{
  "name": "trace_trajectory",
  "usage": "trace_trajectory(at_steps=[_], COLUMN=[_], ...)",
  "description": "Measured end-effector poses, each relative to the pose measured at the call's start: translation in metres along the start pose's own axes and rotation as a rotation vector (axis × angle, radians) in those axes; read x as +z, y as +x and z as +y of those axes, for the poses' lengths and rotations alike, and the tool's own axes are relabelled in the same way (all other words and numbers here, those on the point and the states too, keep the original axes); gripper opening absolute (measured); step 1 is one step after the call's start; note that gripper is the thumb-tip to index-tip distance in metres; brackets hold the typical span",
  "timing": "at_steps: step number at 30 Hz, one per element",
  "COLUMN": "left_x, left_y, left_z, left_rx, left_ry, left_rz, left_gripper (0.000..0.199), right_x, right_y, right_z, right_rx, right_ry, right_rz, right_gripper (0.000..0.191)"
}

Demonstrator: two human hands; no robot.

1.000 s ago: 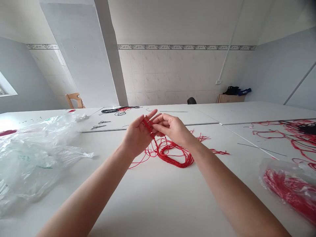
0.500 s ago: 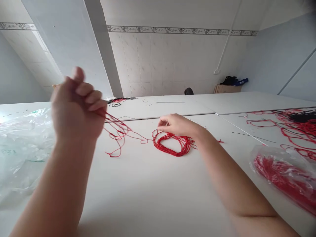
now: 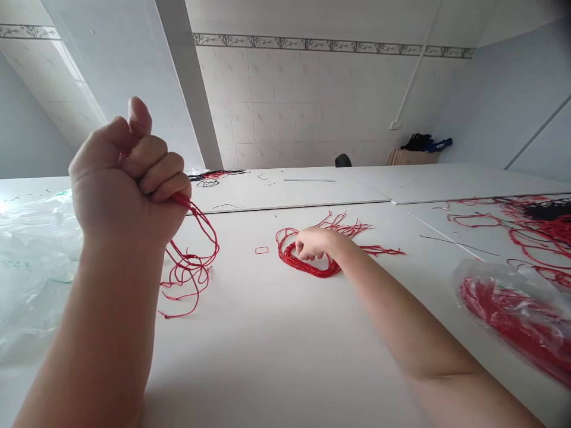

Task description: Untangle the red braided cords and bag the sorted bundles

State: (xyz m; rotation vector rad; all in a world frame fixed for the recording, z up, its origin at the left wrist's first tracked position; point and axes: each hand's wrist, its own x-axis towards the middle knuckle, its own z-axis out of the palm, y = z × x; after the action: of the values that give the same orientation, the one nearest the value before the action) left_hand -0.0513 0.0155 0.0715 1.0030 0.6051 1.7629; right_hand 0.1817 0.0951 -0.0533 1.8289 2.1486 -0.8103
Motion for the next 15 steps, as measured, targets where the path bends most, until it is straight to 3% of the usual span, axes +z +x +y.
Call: trace_trajectory(at_steps=[8, 15], left_x=[0.0031, 0.0055], left_y=[-0.0011, -0.0001], left_z=[-0.0011, -0.0059], left_rx=[0.015, 0.009], left_ry=[0.045, 0.101], left_rz=[-0.052, -0.042], left_gripper=[0.036, 0.029], right_x=[0.0064, -0.0001], right_y=[0.0106, 0.0026], right_z=[-0.0005, 0.0043], right_rx=[-0.024, -0.076], right_ry=[0.044, 0.093], right_rz=[-0.006, 0.054], right_gripper=[0.021, 0.014])
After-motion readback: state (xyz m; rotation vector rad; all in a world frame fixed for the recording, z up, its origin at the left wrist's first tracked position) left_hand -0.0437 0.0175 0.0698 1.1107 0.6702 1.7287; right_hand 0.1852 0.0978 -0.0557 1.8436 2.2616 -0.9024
